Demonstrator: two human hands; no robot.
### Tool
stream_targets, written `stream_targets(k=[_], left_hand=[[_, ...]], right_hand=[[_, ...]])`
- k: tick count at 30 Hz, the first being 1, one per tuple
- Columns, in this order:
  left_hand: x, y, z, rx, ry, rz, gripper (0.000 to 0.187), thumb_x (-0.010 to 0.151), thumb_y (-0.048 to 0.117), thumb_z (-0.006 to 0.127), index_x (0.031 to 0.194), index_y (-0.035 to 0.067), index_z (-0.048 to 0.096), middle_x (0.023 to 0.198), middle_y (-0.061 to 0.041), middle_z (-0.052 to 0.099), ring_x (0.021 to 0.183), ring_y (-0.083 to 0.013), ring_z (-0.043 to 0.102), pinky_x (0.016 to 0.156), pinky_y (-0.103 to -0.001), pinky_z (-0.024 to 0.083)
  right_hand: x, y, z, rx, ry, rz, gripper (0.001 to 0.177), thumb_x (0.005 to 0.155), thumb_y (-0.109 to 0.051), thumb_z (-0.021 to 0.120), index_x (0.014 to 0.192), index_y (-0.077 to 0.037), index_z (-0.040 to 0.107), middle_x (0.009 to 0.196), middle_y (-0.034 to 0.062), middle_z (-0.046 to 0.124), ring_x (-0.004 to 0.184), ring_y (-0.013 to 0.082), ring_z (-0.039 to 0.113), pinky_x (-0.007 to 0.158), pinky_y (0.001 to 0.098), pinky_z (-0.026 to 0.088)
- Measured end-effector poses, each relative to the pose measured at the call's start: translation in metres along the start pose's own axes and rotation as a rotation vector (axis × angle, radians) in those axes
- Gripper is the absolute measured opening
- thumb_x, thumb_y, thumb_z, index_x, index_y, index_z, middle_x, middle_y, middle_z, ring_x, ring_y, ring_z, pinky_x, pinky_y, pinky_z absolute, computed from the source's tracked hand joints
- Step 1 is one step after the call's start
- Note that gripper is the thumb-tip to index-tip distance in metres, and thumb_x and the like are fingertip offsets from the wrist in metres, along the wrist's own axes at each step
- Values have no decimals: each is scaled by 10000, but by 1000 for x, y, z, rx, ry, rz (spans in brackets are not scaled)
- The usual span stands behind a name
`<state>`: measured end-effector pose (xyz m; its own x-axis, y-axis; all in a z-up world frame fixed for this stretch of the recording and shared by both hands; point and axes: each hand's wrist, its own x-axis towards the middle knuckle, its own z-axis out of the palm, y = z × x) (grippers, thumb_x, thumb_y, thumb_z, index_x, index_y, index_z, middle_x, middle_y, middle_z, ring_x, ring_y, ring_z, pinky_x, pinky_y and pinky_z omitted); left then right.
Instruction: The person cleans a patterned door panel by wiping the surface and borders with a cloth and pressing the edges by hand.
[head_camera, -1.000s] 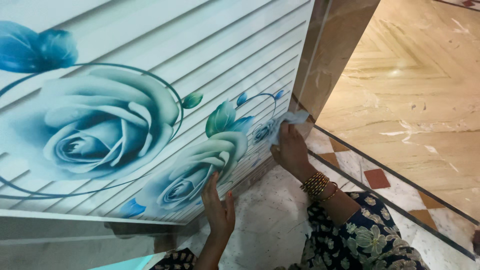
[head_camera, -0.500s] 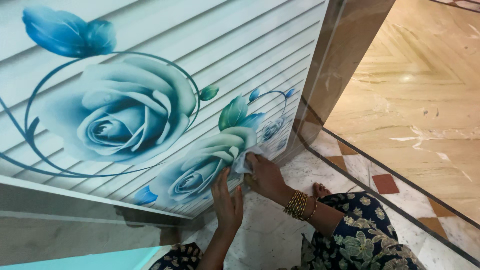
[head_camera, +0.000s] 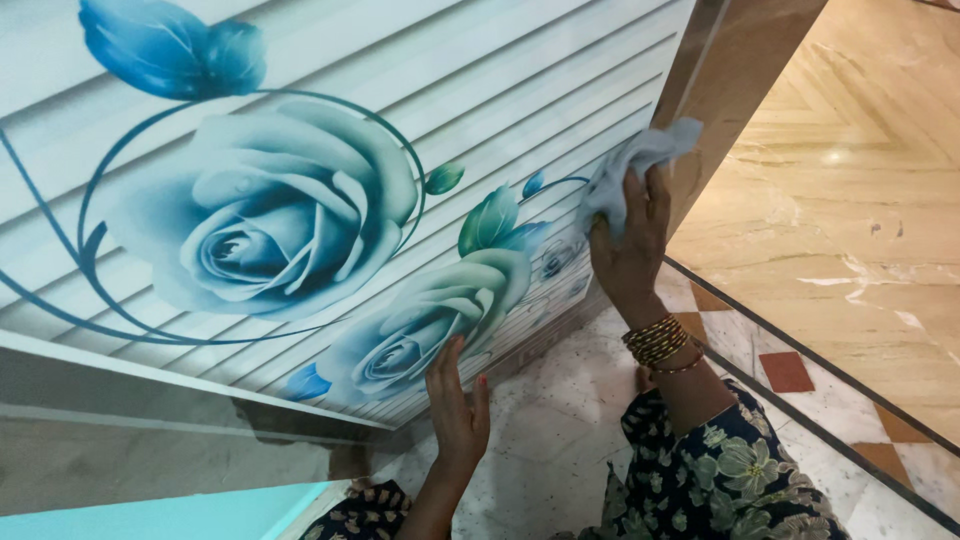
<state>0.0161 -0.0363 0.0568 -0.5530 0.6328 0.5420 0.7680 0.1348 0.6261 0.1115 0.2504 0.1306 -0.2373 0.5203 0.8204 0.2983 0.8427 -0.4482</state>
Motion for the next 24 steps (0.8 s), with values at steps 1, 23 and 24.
stream_targets(k=[1,23,24], left_hand=[[0,0,0,1,0,-2,528,1087,262,469,1520,-28,385,1531,-239,439,1421,-396,414,1157,-525,354],[3,6,19,45,-49,20,570,1046,221,530,1525,-31,354,1522,-277,415,1396,-430,413,1112,-539,379],[5,7,21,40,-46,38,573,1051,211,539,1528,-35,338,1526,-274,414,1399,-428,419,1121,-535,382]], right_hand=[[2,10,2,9,7,3,603,938,-78,691,1502,31,505,1547,306,401,1444,492,436,1193,524,408],[-140,121,74,-32,-735,566,500,814,-435,731,950,36,635,896,262,692,882,425,686,789,509,526],[-134,111,68,-56,-737,485,493,837,-437,733,951,34,641,919,260,678,897,422,665,792,512,509]])
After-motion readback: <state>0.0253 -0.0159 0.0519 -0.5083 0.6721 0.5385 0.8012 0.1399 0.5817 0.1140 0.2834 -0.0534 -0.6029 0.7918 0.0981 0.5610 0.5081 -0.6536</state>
